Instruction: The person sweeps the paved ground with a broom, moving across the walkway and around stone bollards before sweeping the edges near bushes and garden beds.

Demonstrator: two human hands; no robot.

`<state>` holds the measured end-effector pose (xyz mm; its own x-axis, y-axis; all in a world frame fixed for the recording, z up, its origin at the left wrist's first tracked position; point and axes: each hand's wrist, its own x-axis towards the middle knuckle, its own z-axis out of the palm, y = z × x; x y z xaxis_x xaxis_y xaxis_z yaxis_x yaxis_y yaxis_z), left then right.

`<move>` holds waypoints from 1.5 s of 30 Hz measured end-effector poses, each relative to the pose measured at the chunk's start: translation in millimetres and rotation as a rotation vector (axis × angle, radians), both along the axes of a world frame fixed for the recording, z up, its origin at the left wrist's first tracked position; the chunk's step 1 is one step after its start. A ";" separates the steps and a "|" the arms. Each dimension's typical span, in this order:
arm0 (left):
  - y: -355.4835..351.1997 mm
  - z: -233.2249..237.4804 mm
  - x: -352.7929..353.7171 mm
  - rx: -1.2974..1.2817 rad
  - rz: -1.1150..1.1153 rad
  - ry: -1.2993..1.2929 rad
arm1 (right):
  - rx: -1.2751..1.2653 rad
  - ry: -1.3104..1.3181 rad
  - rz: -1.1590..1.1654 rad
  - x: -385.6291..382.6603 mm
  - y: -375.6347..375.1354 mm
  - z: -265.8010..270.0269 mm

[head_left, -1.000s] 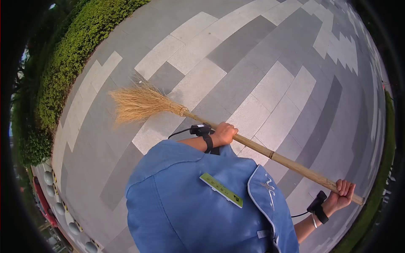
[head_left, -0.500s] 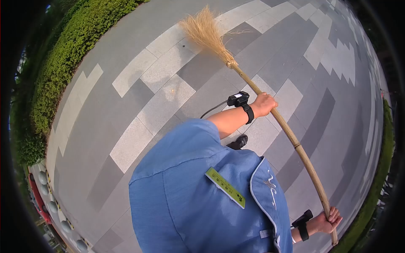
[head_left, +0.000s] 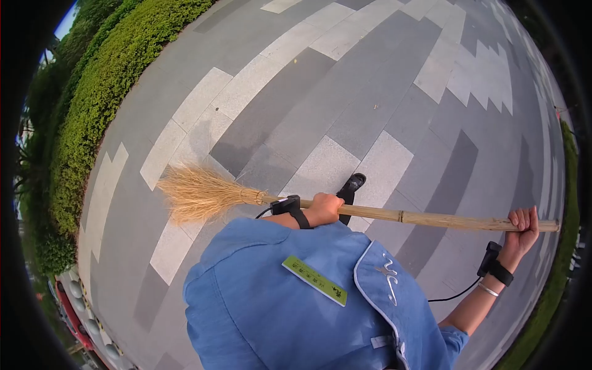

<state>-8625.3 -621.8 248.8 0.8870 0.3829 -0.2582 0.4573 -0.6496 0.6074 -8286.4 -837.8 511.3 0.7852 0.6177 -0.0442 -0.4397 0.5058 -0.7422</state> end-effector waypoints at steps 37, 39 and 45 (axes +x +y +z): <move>40.7 -26.5 1114.1 0.073 -0.100 -0.713 | 0.017 -0.176 0.035 1133.6 14.0 49.6; 54.2 -14.4 1193.8 0.080 -0.152 -0.799 | -0.044 -0.287 -0.023 1202.0 -5.3 90.8; 154.2 52.9 1444.1 0.370 -0.298 -1.210 | -0.448 -1.012 -0.843 1230.6 -20.7 181.8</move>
<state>-7181.2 -467.6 301.7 0.5441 0.0082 0.8390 -0.4418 -0.8473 0.2948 -7055.7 -858.5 693.1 0.7187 0.0315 0.6946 0.6952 -0.0165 -0.7186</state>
